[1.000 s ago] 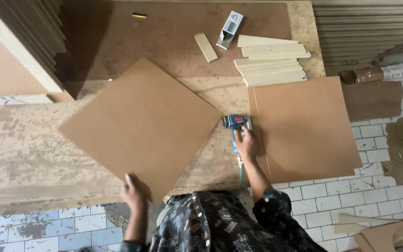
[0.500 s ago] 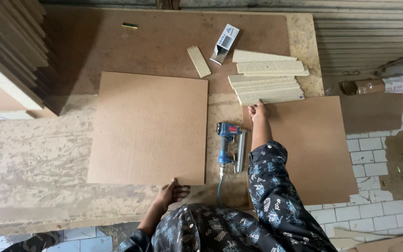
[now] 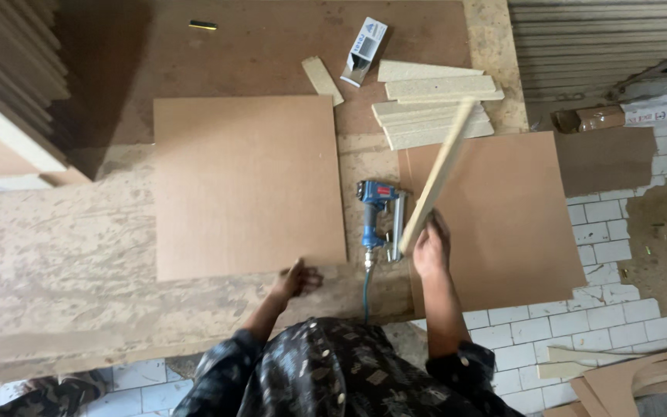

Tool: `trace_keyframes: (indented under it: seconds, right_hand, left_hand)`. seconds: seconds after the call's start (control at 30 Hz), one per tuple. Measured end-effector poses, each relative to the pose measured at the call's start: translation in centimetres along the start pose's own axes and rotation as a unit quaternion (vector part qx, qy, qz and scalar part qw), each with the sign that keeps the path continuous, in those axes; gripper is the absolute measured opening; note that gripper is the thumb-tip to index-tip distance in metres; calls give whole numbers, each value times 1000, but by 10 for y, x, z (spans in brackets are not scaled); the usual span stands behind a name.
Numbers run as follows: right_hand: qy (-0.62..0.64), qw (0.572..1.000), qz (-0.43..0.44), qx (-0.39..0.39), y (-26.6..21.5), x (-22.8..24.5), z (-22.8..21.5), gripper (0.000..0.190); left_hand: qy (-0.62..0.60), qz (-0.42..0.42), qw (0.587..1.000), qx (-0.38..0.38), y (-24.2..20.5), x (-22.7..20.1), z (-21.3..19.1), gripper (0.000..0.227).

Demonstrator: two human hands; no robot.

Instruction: The person assembles wooden frames by placing thin wooden strips along the edges of rectangular boards and securing them with a pneumatic nail gun. The person repeatedly positions strips, nails them, and flips the boards to work on different sides.

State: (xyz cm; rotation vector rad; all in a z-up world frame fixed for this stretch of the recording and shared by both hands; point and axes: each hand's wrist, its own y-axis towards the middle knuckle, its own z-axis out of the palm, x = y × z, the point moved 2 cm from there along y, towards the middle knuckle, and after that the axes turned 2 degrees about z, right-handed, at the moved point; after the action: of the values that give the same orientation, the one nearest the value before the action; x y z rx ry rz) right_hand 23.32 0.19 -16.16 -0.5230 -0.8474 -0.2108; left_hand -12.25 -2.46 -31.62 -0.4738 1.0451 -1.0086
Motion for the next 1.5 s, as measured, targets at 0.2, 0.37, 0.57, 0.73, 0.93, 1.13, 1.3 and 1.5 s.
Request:
trace_keyframes:
  seconds: [0.2, 0.37, 0.57, 0.73, 0.93, 1.13, 1.3, 1.5]
  right_hand:
    - [298, 829, 277, 384, -121, -54, 76, 47]
    - [59, 919, 217, 323, -151, -105, 75, 75]
    - [-542, 672, -248, 440, -165, -182, 79, 68]
    - [-797, 419, -248, 356, -141, -219, 100, 67]
    - [-777, 482, -361, 184, -132, -214, 102, 69]
    - [-810, 445, -379, 44, -121, -192, 54, 99]
    - [-837, 426, -342, 35, -103, -172, 48, 106]
    - [-809, 498, -309, 43, -98, -173, 69, 83]
  left_hand:
    - [108, 53, 991, -63, 4, -27, -16, 53]
    - [6, 108, 985, -133, -45, -22, -88, 44]
    - [-83, 238, 923, -291, -105, 2, -218, 35]
    - [236, 339, 807, -422, -157, 2, -258, 35]
    - [382, 300, 806, -339, -179, -26, -208, 50]
    - [533, 354, 699, -321, -201, -38, -180, 68]
    - [623, 322, 596, -392, -214, -68, -184, 101]
    - [602, 338, 607, -393, -189, -90, -196, 82]
